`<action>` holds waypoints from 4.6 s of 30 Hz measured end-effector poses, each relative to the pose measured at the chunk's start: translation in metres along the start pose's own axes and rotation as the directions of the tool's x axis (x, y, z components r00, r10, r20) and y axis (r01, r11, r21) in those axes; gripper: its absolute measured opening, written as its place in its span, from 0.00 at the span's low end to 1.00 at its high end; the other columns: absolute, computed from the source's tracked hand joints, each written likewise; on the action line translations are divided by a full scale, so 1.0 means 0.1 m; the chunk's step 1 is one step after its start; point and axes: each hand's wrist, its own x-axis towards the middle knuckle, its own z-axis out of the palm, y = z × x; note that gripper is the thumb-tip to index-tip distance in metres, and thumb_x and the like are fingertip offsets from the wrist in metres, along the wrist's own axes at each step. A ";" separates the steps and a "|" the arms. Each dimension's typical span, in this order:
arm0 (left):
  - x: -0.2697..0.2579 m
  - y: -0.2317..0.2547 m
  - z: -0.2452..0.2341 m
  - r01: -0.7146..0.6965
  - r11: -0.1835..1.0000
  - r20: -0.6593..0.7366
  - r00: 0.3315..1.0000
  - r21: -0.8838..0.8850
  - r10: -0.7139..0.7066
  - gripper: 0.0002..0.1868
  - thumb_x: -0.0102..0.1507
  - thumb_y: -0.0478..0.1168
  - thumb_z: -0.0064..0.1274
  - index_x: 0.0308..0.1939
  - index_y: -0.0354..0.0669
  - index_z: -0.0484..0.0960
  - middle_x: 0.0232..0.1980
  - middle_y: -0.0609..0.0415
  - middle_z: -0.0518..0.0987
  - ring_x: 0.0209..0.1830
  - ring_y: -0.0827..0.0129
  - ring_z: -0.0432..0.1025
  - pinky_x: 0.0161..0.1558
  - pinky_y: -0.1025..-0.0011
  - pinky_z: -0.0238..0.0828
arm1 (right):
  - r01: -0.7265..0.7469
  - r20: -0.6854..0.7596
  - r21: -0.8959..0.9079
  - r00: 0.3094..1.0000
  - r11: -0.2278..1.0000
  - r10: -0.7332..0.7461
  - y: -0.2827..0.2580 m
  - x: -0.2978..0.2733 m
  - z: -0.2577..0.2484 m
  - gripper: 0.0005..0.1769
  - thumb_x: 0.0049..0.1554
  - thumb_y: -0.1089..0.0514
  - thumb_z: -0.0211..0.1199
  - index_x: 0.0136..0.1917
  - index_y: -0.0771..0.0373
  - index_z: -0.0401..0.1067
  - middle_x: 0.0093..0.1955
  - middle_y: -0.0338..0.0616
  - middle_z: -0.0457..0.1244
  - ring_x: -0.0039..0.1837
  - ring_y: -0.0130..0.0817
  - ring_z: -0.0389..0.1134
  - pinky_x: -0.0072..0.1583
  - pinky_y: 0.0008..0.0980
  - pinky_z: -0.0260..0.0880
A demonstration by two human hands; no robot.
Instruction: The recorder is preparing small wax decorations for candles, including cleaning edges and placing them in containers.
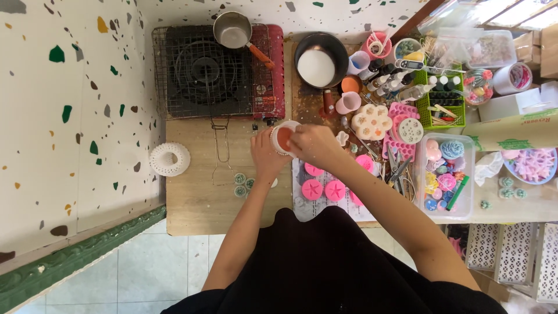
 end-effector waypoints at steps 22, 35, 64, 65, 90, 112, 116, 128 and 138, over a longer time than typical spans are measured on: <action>0.11 -0.08 -0.19 0.005 0.996 0.041 0.999 0.091 -0.008 0.46 0.38 0.51 0.78 0.56 0.41 0.74 0.55 0.50 0.76 0.54 0.51 0.66 0.56 0.55 0.65 | 0.074 -0.083 0.178 0.995 0.981 -0.060 -0.17 -0.47 -0.44 0.08 0.56 0.58 0.67 0.48 0.59 0.81 0.41 0.43 0.68 0.41 0.43 0.71 0.41 0.41 0.71; 0.10 -0.30 -0.16 0.110 0.984 0.053 0.992 0.143 -0.119 0.48 0.34 0.44 0.78 0.57 0.41 0.74 0.54 0.49 0.75 0.55 0.49 0.66 0.57 0.54 0.64 | -0.066 0.460 0.880 0.370 -0.471 0.807 1.72 -1.21 1.93 0.07 0.62 0.59 0.60 0.48 0.63 0.77 0.43 0.44 0.68 0.38 0.29 0.66 0.38 0.25 0.64; 0.95 0.78 -1.28 -0.061 0.849 0.767 0.398 -0.525 0.504 0.45 0.40 0.44 0.77 0.61 0.48 0.78 0.56 0.50 0.81 0.59 0.55 0.74 0.62 0.62 0.69 | 0.054 -0.221 0.535 0.972 0.843 0.078 -0.42 -0.96 -1.06 0.20 0.46 0.71 0.70 0.52 0.58 0.81 0.47 0.40 0.68 0.49 0.34 0.72 0.49 0.31 0.73; 0.88 0.66 -1.19 -0.083 0.866 0.757 0.449 -0.493 0.474 0.46 0.37 0.41 0.76 0.60 0.46 0.77 0.55 0.49 0.80 0.59 0.53 0.73 0.62 0.62 0.69 | 0.064 -0.282 0.531 0.954 0.845 0.105 -0.42 -1.04 -1.12 0.20 0.46 0.71 0.70 0.52 0.59 0.81 0.47 0.40 0.68 0.50 0.35 0.72 0.51 0.32 0.73; -0.26 -0.89 0.33 0.118 0.967 0.261 0.949 0.226 -0.177 0.60 0.35 0.42 0.81 0.69 0.43 0.66 0.65 0.40 0.67 0.65 0.42 0.59 0.62 0.49 0.55 | -0.614 -0.431 0.545 0.378 0.570 0.819 0.81 -3.32 0.79 0.12 0.55 0.71 0.62 0.53 0.69 0.77 0.43 0.49 0.65 0.41 0.37 0.67 0.44 0.33 0.66; -1.01 0.14 -0.67 0.335 0.942 0.236 0.915 0.008 -0.328 0.29 0.56 0.34 0.65 0.60 0.42 0.74 0.59 0.48 0.72 0.55 0.57 0.66 0.44 0.64 0.69 | -0.611 -0.442 0.324 0.577 0.722 0.687 1.23 -3.16 0.94 0.08 0.54 0.70 0.62 0.48 0.68 0.78 0.43 0.53 0.65 0.43 0.50 0.68 0.45 0.45 0.66; -1.02 0.13 -0.70 0.341 0.940 0.235 0.911 0.028 -0.338 0.27 0.57 0.33 0.66 0.59 0.42 0.75 0.54 0.50 0.72 0.53 0.60 0.67 0.42 0.66 0.69 | -0.625 -0.428 0.316 0.577 0.714 0.695 1.22 -3.18 0.92 0.09 0.54 0.69 0.62 0.49 0.69 0.77 0.44 0.53 0.66 0.44 0.50 0.69 0.46 0.44 0.68; -1.02 0.17 -0.71 0.346 0.938 0.232 0.914 -0.014 -0.334 0.25 0.57 0.34 0.65 0.57 0.41 0.76 0.52 0.51 0.72 0.51 0.62 0.68 0.40 0.67 0.68 | -0.624 -0.418 0.300 0.594 0.721 0.687 1.15 -3.17 0.82 0.09 0.53 0.70 0.62 0.48 0.70 0.78 0.43 0.55 0.67 0.41 0.52 0.69 0.44 0.44 0.68; -1.03 0.22 -0.74 0.365 0.930 0.248 0.905 -0.036 -0.345 0.24 0.58 0.32 0.63 0.58 0.41 0.76 0.53 0.51 0.72 0.50 0.63 0.68 0.41 0.67 0.69 | -0.605 -0.436 0.288 0.607 0.742 0.664 1.11 -3.17 0.75 0.08 0.52 0.71 0.61 0.47 0.70 0.77 0.43 0.55 0.67 0.40 0.53 0.69 0.43 0.45 0.68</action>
